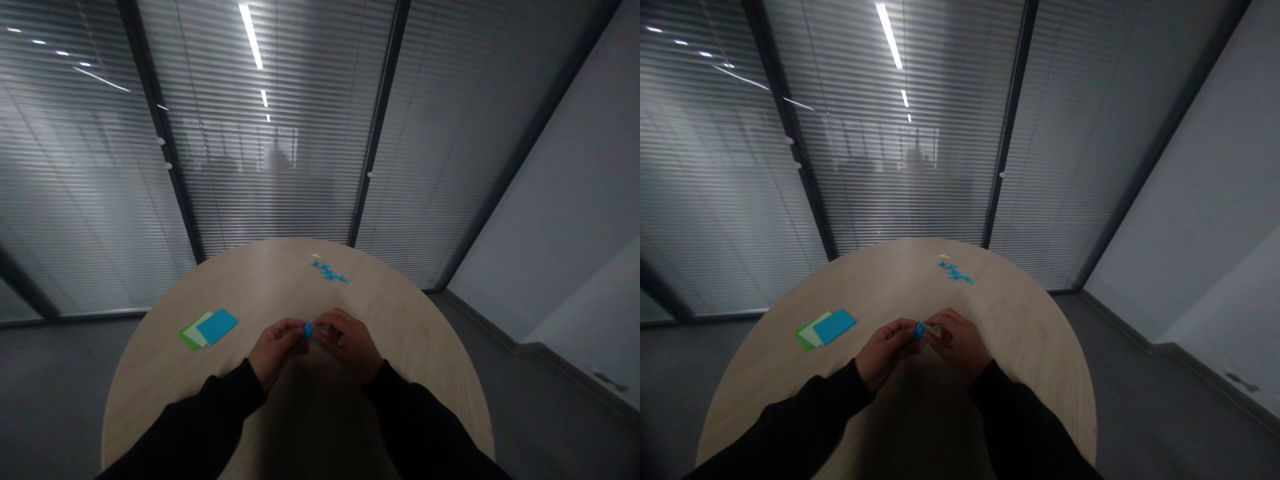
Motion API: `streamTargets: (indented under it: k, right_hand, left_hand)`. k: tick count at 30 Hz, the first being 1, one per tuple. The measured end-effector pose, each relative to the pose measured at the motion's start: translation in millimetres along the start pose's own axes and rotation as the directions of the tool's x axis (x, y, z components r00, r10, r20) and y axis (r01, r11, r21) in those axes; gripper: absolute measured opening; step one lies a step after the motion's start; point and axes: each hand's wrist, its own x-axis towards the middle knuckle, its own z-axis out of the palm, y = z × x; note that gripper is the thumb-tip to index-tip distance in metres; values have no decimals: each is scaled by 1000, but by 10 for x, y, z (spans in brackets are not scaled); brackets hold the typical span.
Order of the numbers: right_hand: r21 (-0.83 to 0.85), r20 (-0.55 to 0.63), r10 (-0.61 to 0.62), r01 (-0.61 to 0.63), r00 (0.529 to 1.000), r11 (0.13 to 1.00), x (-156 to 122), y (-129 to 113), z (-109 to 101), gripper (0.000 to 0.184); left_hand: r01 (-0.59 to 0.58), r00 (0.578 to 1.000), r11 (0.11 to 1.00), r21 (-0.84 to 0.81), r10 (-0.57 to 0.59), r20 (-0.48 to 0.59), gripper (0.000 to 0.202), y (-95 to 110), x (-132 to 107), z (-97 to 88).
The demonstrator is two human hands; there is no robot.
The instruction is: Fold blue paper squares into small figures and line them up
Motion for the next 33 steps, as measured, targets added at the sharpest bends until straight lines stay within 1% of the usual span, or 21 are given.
streamTargets:
  k: [4,7,13,15,17,18,20,22,23,25,28,29,31,33]
  right_hand:
    - [43,46,-5,3,999,999,16,1,-36,17]
    - [52,68,-6,3,998,999,17,-6,-55,15]
    - [-81,112,-5,14,994,997,14,-57,-62,7]
    - [-88,122,-5,16,992,996,16,-63,-59,7]
    - [-31,109,41,-38,993,999,14,-49,-48,8]
    - [25,105,88,-91,991,996,11,-35,-38,10]
    - [177,126,219,-239,968,955,2,1,-6,16]
    - [341,208,343,-397,916,852,-8,32,35,23]
    - [411,241,377,-446,894,795,-12,39,55,25]
    - [498,277,411,-496,869,712,-14,29,88,29]
    - [545,313,441,-540,841,642,-10,-34,116,38]
    - [545,321,467,-564,824,620,-9,-59,123,37]
    - [538,316,519,-601,794,592,-9,-100,139,29]
    - [521,305,546,-617,780,590,-11,-123,163,22]
  left_hand:
    - [47,997,999,5,-47,63,42,2,-4,-9]
    - [61,994,998,30,-64,91,40,-3,-14,-3]
    - [53,992,994,101,-63,106,37,-10,-9,0]
    - [47,992,991,128,-62,114,37,-11,-3,-12]
    - [56,990,989,136,-72,122,37,-10,0,-23]
    - [64,989,989,136,-81,125,37,-9,0,-27]
    - [78,987,987,137,-96,129,38,-4,-1,-30]
    - [83,986,987,137,-101,131,38,2,-2,-25]
    - [84,986,988,132,-102,133,38,5,-2,-21]
    - [88,986,990,108,-102,133,38,11,-1,-12]
    - [81,992,996,47,-85,95,39,12,1,-1]
    - [74,994,997,32,-77,77,40,9,2,2]
    - [56,997,998,17,-57,44,40,-6,7,3]
    - [38,999,999,24,-38,16,40,-29,17,3]
